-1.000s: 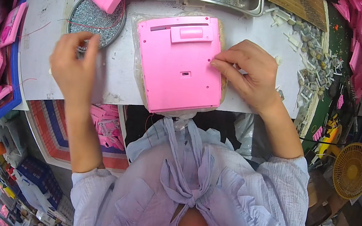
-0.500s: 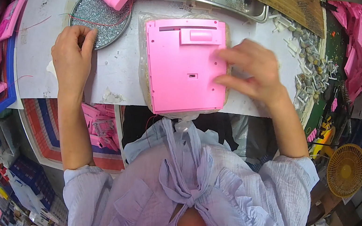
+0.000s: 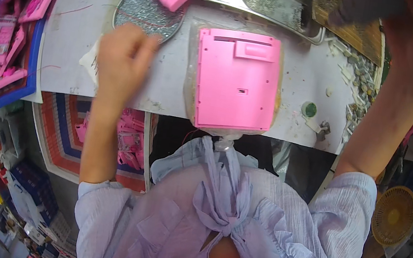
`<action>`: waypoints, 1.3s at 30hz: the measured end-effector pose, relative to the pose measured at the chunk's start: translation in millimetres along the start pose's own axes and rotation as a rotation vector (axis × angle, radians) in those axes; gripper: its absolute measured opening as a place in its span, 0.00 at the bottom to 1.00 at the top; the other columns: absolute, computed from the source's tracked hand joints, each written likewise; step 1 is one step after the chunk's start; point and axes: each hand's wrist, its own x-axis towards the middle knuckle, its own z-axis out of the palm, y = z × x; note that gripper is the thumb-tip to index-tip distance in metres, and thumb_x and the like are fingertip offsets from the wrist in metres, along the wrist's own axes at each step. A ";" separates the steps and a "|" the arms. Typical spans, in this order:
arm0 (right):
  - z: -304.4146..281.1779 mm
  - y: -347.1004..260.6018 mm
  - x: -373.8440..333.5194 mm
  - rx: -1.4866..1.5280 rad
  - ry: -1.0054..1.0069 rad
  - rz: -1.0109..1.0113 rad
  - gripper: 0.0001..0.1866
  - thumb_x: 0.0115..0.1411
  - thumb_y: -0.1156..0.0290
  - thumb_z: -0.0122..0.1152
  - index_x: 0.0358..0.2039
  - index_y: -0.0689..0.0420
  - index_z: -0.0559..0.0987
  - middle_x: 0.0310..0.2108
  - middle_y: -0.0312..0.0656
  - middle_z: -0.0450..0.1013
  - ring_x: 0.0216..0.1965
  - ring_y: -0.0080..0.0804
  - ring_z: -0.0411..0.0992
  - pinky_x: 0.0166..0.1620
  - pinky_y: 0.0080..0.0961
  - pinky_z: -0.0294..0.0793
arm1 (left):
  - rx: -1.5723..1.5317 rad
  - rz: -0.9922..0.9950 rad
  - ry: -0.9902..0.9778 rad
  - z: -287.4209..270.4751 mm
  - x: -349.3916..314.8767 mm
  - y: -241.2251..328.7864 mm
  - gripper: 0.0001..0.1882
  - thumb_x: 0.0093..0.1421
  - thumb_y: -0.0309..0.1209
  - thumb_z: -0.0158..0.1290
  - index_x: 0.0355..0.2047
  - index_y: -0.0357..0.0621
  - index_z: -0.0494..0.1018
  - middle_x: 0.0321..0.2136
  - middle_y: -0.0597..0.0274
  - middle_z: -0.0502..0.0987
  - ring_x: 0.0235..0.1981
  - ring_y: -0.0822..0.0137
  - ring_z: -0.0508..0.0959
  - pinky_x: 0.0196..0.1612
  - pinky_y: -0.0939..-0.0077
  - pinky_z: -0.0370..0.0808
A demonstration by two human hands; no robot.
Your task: Assembling and soldering components inside a pink plastic toy casing.
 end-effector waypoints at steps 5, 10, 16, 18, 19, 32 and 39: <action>66.1 10.0 -64.2 0.397 -0.136 -0.054 0.24 0.65 0.57 0.60 0.55 0.58 0.71 0.27 0.32 0.72 0.25 0.26 0.70 0.37 0.28 0.71 | -0.190 0.188 -0.098 13.4 -18.5 75.7 0.06 0.56 0.28 0.64 0.30 0.48 0.76 0.25 0.65 0.78 0.28 0.61 0.76 0.44 0.62 0.63; 95.7 1.1 -88.7 0.512 -0.159 -0.028 0.20 0.64 0.52 0.61 0.49 0.48 0.68 0.24 0.26 0.69 0.22 0.20 0.69 0.32 0.23 0.68 | -0.343 0.107 -0.143 19.9 -30.5 83.1 0.06 0.56 0.28 0.64 0.34 0.48 0.79 0.29 0.67 0.81 0.30 0.65 0.78 0.45 0.63 0.63; 116.1 -6.1 -86.3 0.476 -0.069 0.099 0.19 0.63 0.51 0.63 0.44 0.46 0.67 0.21 0.27 0.68 0.19 0.20 0.68 0.29 0.23 0.67 | -0.417 0.105 -0.122 20.2 -29.0 79.1 0.06 0.56 0.28 0.64 0.34 0.49 0.80 0.29 0.67 0.81 0.30 0.66 0.78 0.45 0.64 0.64; 124.0 -4.3 -85.1 0.477 -0.044 0.135 0.19 0.62 0.52 0.64 0.42 0.47 0.67 0.20 0.27 0.68 0.18 0.20 0.67 0.28 0.23 0.66 | -0.399 0.110 -0.123 18.5 -29.6 76.4 0.07 0.55 0.28 0.65 0.34 0.49 0.80 0.28 0.67 0.81 0.30 0.66 0.78 0.45 0.63 0.64; 127.1 -3.7 -85.0 0.476 -0.032 0.147 0.19 0.62 0.52 0.65 0.42 0.47 0.67 0.20 0.27 0.67 0.18 0.20 0.67 0.28 0.23 0.66 | -0.338 0.140 -0.115 18.9 -30.2 75.8 0.07 0.54 0.29 0.66 0.33 0.49 0.79 0.27 0.67 0.80 0.30 0.66 0.78 0.45 0.63 0.64; 106.0 18.3 -84.8 0.412 -0.077 0.004 0.17 0.62 0.54 0.62 0.42 0.49 0.69 0.19 0.27 0.66 0.16 0.20 0.63 0.29 0.24 0.64 | 0.331 -0.122 -0.047 0.9 -1.3 -35.1 0.07 0.57 0.36 0.63 0.31 0.47 0.81 0.33 0.66 0.78 0.42 0.60 0.77 0.50 0.58 0.64; 95.5 5.5 -112.0 0.364 0.021 0.041 0.18 0.60 0.54 0.64 0.41 0.49 0.68 0.18 0.27 0.66 0.16 0.20 0.63 0.28 0.26 0.64 | 0.326 -0.047 0.028 8.4 7.1 -48.1 0.08 0.61 0.36 0.60 0.31 0.46 0.78 0.30 0.65 0.78 0.38 0.60 0.77 0.45 0.60 0.65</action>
